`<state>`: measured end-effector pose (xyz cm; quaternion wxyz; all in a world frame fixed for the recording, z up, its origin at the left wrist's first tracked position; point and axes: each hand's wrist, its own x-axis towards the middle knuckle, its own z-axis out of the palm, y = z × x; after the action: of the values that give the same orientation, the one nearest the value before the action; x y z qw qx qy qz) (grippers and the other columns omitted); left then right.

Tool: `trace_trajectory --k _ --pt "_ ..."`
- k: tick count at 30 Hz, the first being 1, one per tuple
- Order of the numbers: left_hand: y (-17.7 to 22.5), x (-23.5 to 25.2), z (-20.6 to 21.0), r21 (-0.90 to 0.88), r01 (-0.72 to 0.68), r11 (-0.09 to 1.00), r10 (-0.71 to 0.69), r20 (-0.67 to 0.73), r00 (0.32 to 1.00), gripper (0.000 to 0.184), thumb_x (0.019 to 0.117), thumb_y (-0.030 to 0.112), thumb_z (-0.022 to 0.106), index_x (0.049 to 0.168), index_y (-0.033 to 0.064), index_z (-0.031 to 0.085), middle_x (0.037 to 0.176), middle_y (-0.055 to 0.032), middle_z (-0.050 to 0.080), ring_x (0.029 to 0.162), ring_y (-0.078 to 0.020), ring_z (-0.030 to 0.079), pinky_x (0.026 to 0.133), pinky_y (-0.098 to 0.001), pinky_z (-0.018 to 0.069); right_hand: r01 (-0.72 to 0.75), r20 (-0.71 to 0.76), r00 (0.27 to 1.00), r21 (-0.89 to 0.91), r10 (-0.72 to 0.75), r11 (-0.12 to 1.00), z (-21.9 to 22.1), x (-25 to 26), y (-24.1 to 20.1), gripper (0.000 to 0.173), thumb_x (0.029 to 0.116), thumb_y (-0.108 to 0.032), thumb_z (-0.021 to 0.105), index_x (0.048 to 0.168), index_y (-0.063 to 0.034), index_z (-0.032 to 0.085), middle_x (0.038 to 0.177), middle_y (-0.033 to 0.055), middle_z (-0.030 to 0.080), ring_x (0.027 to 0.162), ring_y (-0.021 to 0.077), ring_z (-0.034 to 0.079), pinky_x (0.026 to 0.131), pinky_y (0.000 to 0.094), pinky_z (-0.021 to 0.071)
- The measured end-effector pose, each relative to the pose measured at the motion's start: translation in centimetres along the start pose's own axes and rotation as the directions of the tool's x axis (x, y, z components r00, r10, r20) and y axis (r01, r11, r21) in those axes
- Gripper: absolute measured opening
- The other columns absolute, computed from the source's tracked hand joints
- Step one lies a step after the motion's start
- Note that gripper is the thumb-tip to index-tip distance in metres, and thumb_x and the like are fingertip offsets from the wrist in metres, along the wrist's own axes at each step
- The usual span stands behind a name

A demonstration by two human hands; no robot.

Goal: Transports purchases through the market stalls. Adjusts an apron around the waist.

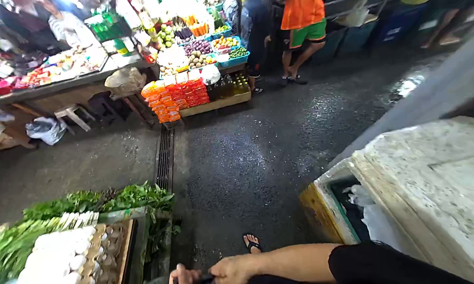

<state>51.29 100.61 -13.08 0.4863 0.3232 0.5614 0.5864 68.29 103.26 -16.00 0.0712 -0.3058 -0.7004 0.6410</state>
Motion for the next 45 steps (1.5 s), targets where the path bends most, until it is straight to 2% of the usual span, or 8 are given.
trace_trajectory --k 5,8,11,21,29,34,39,45 --pt "2.3 -0.3 -1.6 0.812 -0.325 0.486 -0.075 0.409 0.91 0.059 0.0898 0.037 0.076 0.139 0.0089 0.061 0.155 -0.0168 0.047 0.143 -0.0335 0.046 0.116 -0.0533 0.0412 -0.23 0.221 0.905 -0.465 0.364 0.855 -4.0 -0.6 0.9 0.032 0.1064 -0.023 0.052 0.129 -0.0021 0.063 0.114 0.0284 0.069 0.111 0.0479 0.065 0.094 0.0702 0.0484" --pt "2.2 -0.4 0.4 0.88 -0.369 0.298 -0.527 0.474 0.706 0.053 0.1035 0.038 0.059 0.151 0.0146 0.051 0.152 -0.0132 0.053 0.147 -0.0298 0.043 0.126 -0.0575 0.0197 -0.219 0.315 0.845 -0.534 0.432 0.817 -4.8 0.6 0.4 0.032 0.1069 -0.023 0.049 0.128 -0.0028 0.063 0.117 0.0265 0.068 0.112 0.0454 0.065 0.095 0.068 0.0483" --pt "0.4 -0.8 0.5 0.909 -0.345 0.235 -0.659 0.41 0.631 0.036 0.1095 0.029 0.046 0.132 0.0049 0.06 0.124 -0.0194 0.068 0.122 -0.0371 0.063 0.108 -0.0605 0.0441 -0.137 0.384 0.853 -0.49 0.354 0.861 -5.0 1.9 0.8 0.032 0.1097 -0.024 0.044 0.128 -0.004 0.062 0.117 0.0223 0.069 0.113 0.0383 0.066 0.099 0.0609 0.0489" --pt "-0.7 -5.8 -8.2 0.326 0.465 0.823 -0.534 0.166 0.829 0.035 0.1122 0.031 0.034 0.106 0.0062 0.058 0.069 0.0012 0.053 0.054 -0.0095 0.053 0.054 -0.0274 0.0494 -0.273 0.325 0.937 0.46 0.126 0.845 -5.6 5.1 6.8 0.024 0.103 -0.034 0.056 0.107 -0.0151 0.07 0.063 -0.0119 0.051 0.049 -0.0007 0.044 0.047 0.0177 0.0397" --pt "-2.2 -10.2 -19.8 0.265 0.584 0.767 -0.449 -0.43 0.784 0.042 0.1124 0.032 0.034 0.105 0.004 0.065 0.085 -0.0095 0.058 0.076 -0.0218 0.057 0.073 -0.0413 0.049 0.118 0.505 0.746 -0.741 0.433 0.661 11.2 11.6 -2.3 0.042 0.1108 -0.035 0.043 0.13 -0.0057 0.065 0.114 0.0244 0.071 0.11 0.0428 0.068 0.097 0.0633 0.0512" --pt "-1.8 -14.9 -27.5 0.713 0.555 0.428 -0.632 -0.202 0.748 0.041 0.1093 0.032 0.039 0.123 0.0042 0.066 0.124 -0.0218 0.067 0.122 -0.0397 0.062 0.101 -0.0635 0.0479 0.446 0.682 0.612 -0.716 0.401 0.538 23.0 12.1 -12.6 0.037 0.1095 -0.036 0.046 0.119 -0.0077 0.068 0.106 0.0198 0.072 0.104 0.0399 0.07 0.09 0.062 0.0541" --pt "-0.7 -21.6 -30.9 0.591 0.181 0.786 -0.351 0.185 0.918 0.031 0.1071 0.021 0.05 0.105 -0.0038 0.068 0.098 -0.0221 0.07 0.096 -0.0368 0.068 0.09 -0.058 0.0513 0.46 0.616 0.7 -0.775 0.361 0.432 29.0 19.4 -17.3 0.035 0.1094 -0.032 0.046 0.122 -0.0081 0.068 0.109 0.0174 0.072 0.107 0.0367 0.07 0.093 0.0591 0.0536" --pt "-1.6 -26.2 -37.0 0.013 0.265 0.964 -0.182 -0.695 0.696 0.042 0.1106 0.034 0.038 0.111 0.0032 0.067 0.085 -0.0073 0.062 0.073 -0.0188 0.059 0.071 -0.0404 0.0519 0.507 0.636 0.772 -0.597 -0.019 0.621 33.0 18.0 -11.7 0.034 0.1091 -0.026 0.046 0.116 -0.0018 0.068 0.094 0.0147 0.072 0.086 0.0271 0.072 0.083 0.0474 0.0586"
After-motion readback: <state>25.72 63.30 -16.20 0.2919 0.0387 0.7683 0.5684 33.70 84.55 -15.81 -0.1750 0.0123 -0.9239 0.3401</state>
